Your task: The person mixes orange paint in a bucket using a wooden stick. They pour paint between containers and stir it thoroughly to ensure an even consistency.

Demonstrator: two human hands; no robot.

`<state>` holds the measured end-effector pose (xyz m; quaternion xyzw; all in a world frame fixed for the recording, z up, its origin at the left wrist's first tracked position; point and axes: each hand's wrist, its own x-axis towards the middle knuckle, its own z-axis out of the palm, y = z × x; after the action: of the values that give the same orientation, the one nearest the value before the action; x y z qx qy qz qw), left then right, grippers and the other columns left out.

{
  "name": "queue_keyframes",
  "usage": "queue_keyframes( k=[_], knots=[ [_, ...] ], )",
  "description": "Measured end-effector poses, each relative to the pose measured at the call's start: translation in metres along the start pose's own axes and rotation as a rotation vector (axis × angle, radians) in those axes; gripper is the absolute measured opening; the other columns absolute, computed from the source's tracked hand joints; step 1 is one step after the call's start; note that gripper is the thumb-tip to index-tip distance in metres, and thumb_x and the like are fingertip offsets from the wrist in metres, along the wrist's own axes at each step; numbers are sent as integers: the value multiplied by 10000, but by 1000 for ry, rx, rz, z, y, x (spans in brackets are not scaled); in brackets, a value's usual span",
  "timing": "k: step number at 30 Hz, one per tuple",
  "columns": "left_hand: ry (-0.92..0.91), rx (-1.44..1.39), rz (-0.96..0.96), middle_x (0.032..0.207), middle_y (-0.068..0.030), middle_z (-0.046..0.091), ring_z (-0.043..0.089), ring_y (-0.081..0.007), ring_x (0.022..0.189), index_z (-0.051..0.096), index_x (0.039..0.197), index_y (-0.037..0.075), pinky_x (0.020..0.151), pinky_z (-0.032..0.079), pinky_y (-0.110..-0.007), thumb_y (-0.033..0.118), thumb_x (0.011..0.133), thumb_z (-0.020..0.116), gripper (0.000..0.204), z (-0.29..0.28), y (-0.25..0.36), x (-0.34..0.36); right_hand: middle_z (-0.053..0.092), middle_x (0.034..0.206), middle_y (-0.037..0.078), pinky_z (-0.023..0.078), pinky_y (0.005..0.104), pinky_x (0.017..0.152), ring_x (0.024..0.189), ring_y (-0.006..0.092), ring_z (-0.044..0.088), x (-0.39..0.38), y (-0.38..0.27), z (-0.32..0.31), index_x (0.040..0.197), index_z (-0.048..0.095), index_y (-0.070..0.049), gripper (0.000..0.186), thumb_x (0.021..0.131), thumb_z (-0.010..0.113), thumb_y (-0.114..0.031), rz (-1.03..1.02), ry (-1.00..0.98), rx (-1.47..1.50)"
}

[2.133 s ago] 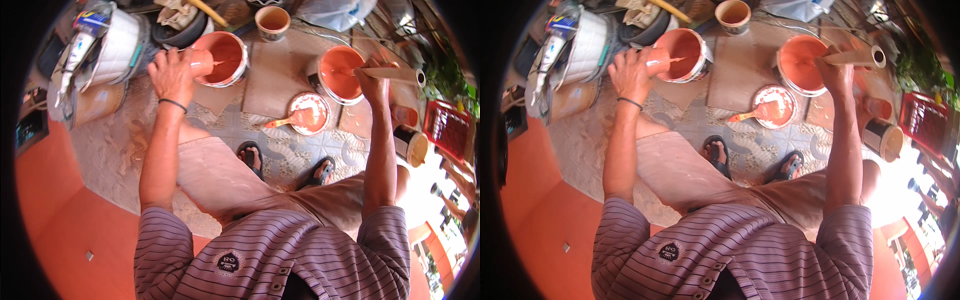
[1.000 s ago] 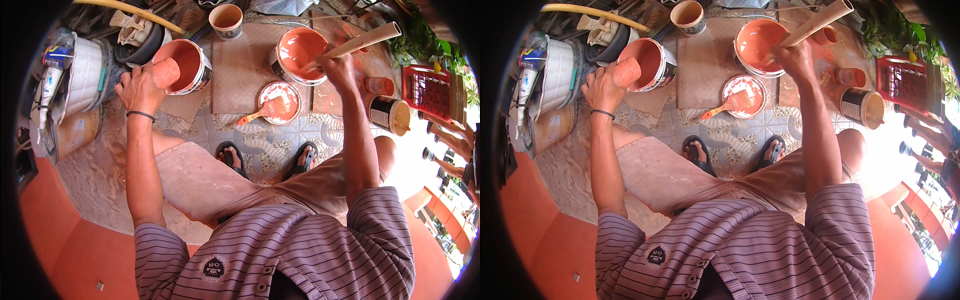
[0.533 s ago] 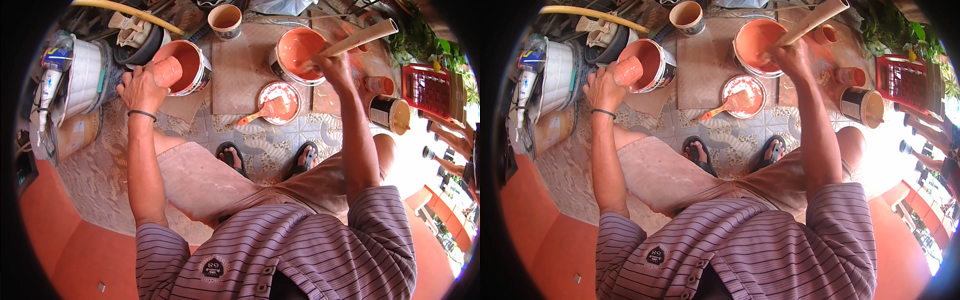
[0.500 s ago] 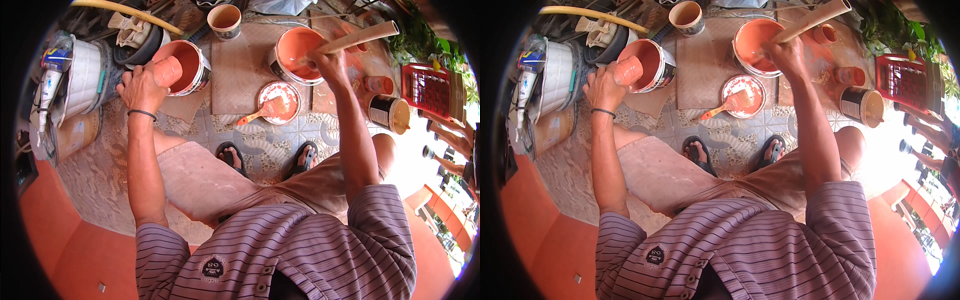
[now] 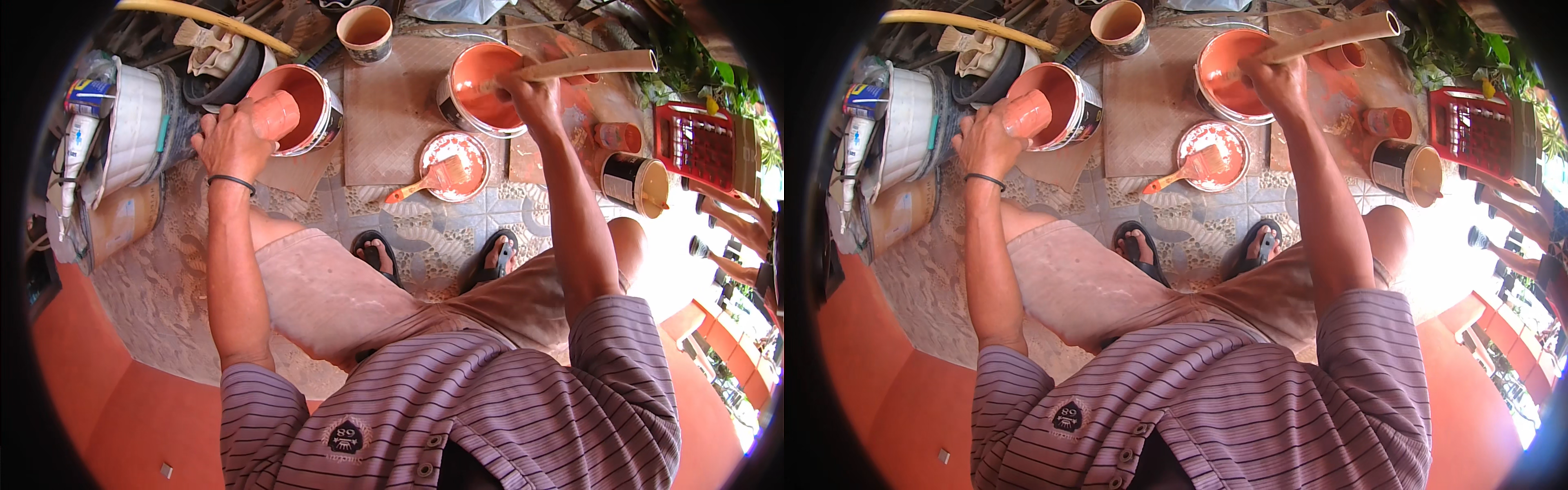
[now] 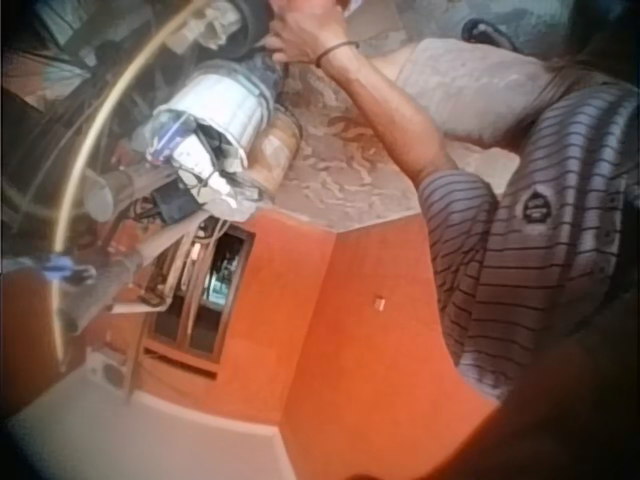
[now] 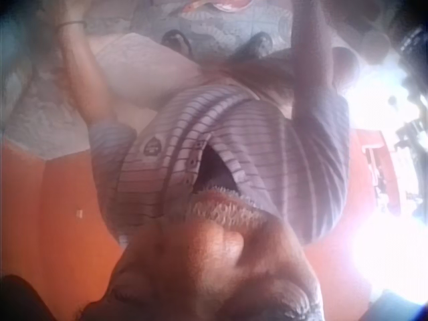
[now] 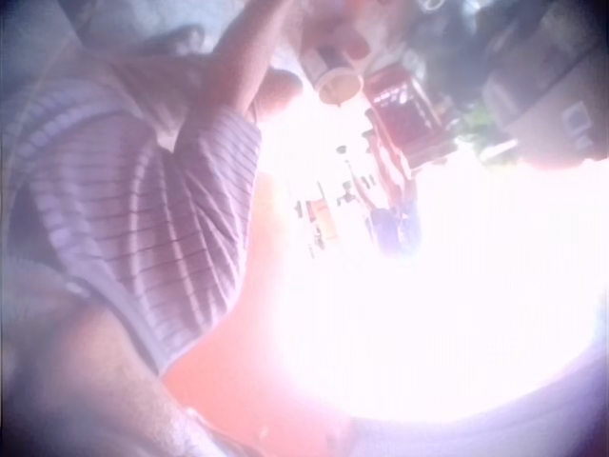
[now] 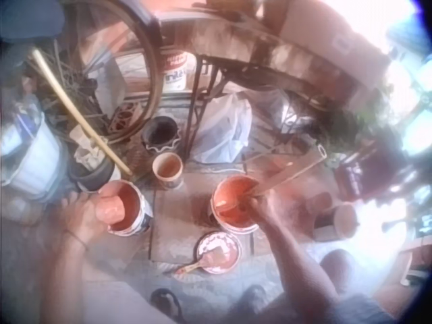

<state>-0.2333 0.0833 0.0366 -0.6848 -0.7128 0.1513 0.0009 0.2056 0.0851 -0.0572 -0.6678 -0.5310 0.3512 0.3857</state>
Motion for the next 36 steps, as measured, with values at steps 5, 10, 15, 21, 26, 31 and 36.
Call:
queue_keyframes(
  k=[5,10,15,21,26,31,36],
  knots=[
    [11,-8,8,1388,-79,693,594,-366,1323,660,1467,199,1087,438,-560,247,752,901,756,3,-2,-2,730,704,127,581,389,662,662,215,732,28,8,-20,815,703,-4,275,821,791,-265,-202,45,-392],
    [11,-25,-13,1391,-80,692,591,-370,1325,654,1473,200,1091,434,-566,257,745,905,772,4,-7,-4,720,722,89,528,302,542,580,147,671,-14,6,-19,817,668,-19,162,868,766,-139,59,-58,-4],
    [14,-34,28,1395,-78,689,589,-367,1328,649,1484,211,1083,439,-557,249,746,908,783,-4,3,0,736,737,81,560,365,624,664,196,711,35,24,-3,809,706,-25,196,846,773,-206,-199,93,-146],
    [-1,-20,-6,1400,-77,687,591,-363,1329,645,1486,213,1085,442,-554,252,750,912,783,0,-5,-5,686,680,53,507,290,541,611,106,644,-7,37,-24,811,674,-30,125,872,755,-103,-121,2,-59],
    [13,-22,31,1408,-72,685,589,-362,1337,640,1492,218,1091,442,-552,258,748,914,794,-4,4,2,696,694,53,521,286,572,606,110,636,28,22,5,830,687,-13,145,890,769,-117,-219,111,-101],
    [29,-25,-6,1410,-63,685,581,-359,1348,629,1504,225,1096,442,-549,284,738,926,823,5,-8,-6,718,701,89,563,372,628,658,159,692,5,45,-33,807,706,-36,201,829,815,-203,-110,78,-249],
    [-15,-13,-9,1453,-67,675,584,-374,1360,611,1528,248,1098,462,-564,276,719,927,868,-3,0,0,679,678,68,544,363,620,633,164,660,-6,10,9,788,687,-41,210,826,804,-211,-96,90,-31]
  ],
)
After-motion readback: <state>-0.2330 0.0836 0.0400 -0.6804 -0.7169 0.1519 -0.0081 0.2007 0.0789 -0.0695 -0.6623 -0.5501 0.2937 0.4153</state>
